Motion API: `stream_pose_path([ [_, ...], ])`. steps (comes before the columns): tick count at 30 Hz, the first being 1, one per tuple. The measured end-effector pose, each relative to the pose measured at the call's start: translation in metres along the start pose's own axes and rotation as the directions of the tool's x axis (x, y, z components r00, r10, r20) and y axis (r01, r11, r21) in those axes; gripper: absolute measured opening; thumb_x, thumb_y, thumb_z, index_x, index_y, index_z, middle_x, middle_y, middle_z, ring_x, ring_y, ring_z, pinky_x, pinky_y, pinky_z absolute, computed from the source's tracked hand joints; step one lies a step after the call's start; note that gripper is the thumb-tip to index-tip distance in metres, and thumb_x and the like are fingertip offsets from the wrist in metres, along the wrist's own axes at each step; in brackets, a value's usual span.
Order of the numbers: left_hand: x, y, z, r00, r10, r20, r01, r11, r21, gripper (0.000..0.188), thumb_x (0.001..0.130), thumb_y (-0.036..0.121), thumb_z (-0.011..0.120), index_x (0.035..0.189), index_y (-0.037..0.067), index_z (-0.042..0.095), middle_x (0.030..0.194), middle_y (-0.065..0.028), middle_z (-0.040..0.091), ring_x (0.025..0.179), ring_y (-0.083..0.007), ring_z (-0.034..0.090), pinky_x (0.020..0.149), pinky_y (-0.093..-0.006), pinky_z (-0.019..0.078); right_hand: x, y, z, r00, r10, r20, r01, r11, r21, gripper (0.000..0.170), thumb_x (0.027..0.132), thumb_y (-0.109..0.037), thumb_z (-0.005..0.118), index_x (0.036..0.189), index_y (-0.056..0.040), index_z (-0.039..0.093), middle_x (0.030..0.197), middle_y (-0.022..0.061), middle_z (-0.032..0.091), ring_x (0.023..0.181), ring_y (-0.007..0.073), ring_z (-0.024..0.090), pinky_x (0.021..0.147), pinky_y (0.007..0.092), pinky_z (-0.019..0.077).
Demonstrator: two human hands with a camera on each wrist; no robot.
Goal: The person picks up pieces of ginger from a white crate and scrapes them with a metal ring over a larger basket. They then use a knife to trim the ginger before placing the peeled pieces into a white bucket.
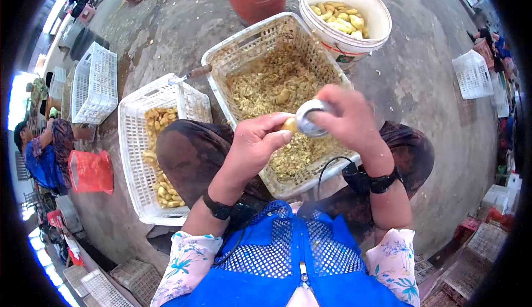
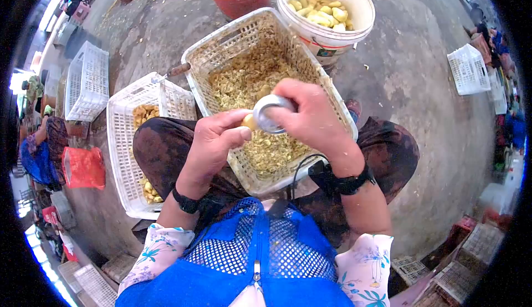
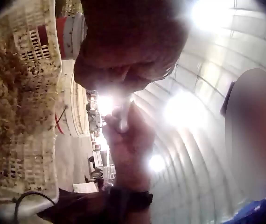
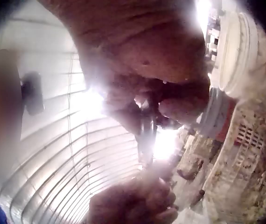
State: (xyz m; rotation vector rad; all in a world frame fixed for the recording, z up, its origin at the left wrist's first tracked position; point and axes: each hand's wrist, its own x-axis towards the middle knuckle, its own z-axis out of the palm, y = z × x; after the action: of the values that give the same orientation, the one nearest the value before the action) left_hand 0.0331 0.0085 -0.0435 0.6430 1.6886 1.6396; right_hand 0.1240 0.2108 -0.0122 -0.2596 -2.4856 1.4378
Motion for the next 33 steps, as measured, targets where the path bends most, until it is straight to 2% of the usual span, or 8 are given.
stream_pose_path([
  [4, -0.004, 0.003, -0.001, 0.983, -0.172, 0.066, 0.184, 0.932, -0.313, 0.036, 0.091, 0.008, 0.064, 0.124, -0.006, 0.066, 0.091, -0.0057, 0.069, 0.067, -0.0072, 0.054, 0.061, -0.0222, 0.0436, 0.012, 0.035, -0.004, 0.957, -0.13, -0.258, 0.047, 0.951, -0.306, 0.013, 0.081, -0.008, 0.073, 0.087, -0.0005, 0.064, 0.072, 0.0062, 0.061, 0.068, 0.0135, 0.059, 0.062, 0.0322, 0.0469],
  [7, 0.004, -0.003, -0.009, 0.979, -0.164, 0.125, 0.206, 0.766, -0.609, 0.039, 0.094, 0.011, 0.06, 0.129, -0.007, 0.061, 0.086, -0.0094, 0.067, 0.059, -0.0082, 0.049, 0.057, -0.0231, 0.0417, 0.009, 0.018, -0.022, 0.97, 0.142, -0.196, -0.143, 0.99, 0.008, 0.013, 0.082, -0.007, 0.073, 0.085, -0.0006, 0.063, 0.07, 0.0025, 0.059, 0.07, 0.009, 0.058, 0.062, 0.0293, 0.0469],
  [11, 0.008, -0.008, -0.004, 0.977, -0.146, 0.158, 0.215, 0.643, -0.736, 0.04, 0.101, 0.017, 0.055, 0.134, -0.005, 0.055, 0.079, -0.0116, 0.064, 0.053, -0.009, 0.044, 0.053, -0.0247, 0.0378, -0.003, 0.008, 0.003, 0.993, 0.063, -0.103, -0.032, 0.959, 0.282, 0.011, 0.085, 0.002, 0.073, 0.089, -0.0017, 0.064, 0.086, 0.0002, 0.063, 0.079, 0.0065, 0.058, 0.068, 0.0248, 0.0483],
  [15, 0.01, -0.008, -0.002, 0.962, -0.177, 0.209, 0.274, 0.62, -0.735, 0.039, 0.104, 0.021, 0.052, 0.133, -0.004, 0.055, 0.079, -0.0104, 0.064, 0.053, -0.0095, 0.044, 0.053, -0.0267, 0.0376, -0.003, 0.006, 0.016, 0.985, -0.125, -0.12, 0.148, 0.969, 0.199, 0.011, 0.085, 0.004, 0.072, 0.091, 0.0002, 0.064, 0.095, 0.0044, 0.066, 0.081, 0.0096, 0.06, 0.069, 0.0256, 0.0491],
  [18, 0.009, -0.014, 0.002, 0.968, -0.145, 0.207, 0.251, 0.632, -0.733, 0.037, 0.104, 0.022, 0.051, 0.129, -0.005, 0.058, 0.079, -0.0098, 0.064, 0.055, -0.0094, 0.046, 0.054, -0.0256, 0.0383, -0.003, 0.011, 0.017, 0.993, -0.074, -0.088, 0.091, 0.973, 0.211, 0.011, 0.084, 0.002, 0.072, 0.092, 0.0001, 0.065, 0.09, 0.0052, 0.066, 0.077, 0.0105, 0.059, 0.067, 0.0265, 0.0481],
  [21, 0.007, -0.01, 0.004, 0.974, -0.182, 0.136, 0.226, 0.827, -0.514, 0.038, 0.104, 0.023, 0.052, 0.128, -0.006, 0.06, 0.082, -0.009, 0.065, 0.06, -0.0099, 0.05, 0.056, -0.0248, 0.0407, -0.005, 0.01, 0.014, 0.995, -0.021, -0.096, 0.036, 0.986, 0.164, 0.012, 0.084, 0.001, 0.072, 0.093, 0.0001, 0.066, 0.085, 0.0045, 0.065, 0.074, 0.0103, 0.058, 0.066, 0.0263, 0.0472],
  [27, 0.004, -0.004, 0.006, 0.983, -0.14, 0.116, 0.179, 0.853, -0.49, 0.043, 0.1, 0.014, 0.057, 0.14, -0.003, 0.055, 0.088, -0.0046, 0.067, 0.063, -0.0086, 0.055, 0.057, -0.023, 0.0438, -0.005, 0.006, 0.013, 0.994, 0.011, -0.104, 0.006, 0.987, 0.163, 0.014, 0.083, 0.001, 0.07, 0.097, -0.0006, 0.067, 0.082, 0.0035, 0.064, 0.072, 0.0098, 0.056, 0.064, 0.0265, 0.0458],
  [33, 0.002, -0.003, 0.006, 0.993, 0.042, 0.111, -0.039, 0.999, -0.03, 0.044, 0.099, 0.008, 0.056, 0.141, -0.005, 0.053, 0.091, -0.0044, 0.064, 0.066, -0.0068, 0.056, 0.057, -0.0216, 0.0452, -0.004, 0.006, 0.012, 0.996, -0.043, -0.079, 0.057, 0.982, 0.181, 0.017, 0.084, 0.002, 0.069, 0.1, -0.001, 0.068, 0.091, 0.0024, 0.064, 0.075, 0.0096, 0.057, 0.067, 0.026, 0.046],
])
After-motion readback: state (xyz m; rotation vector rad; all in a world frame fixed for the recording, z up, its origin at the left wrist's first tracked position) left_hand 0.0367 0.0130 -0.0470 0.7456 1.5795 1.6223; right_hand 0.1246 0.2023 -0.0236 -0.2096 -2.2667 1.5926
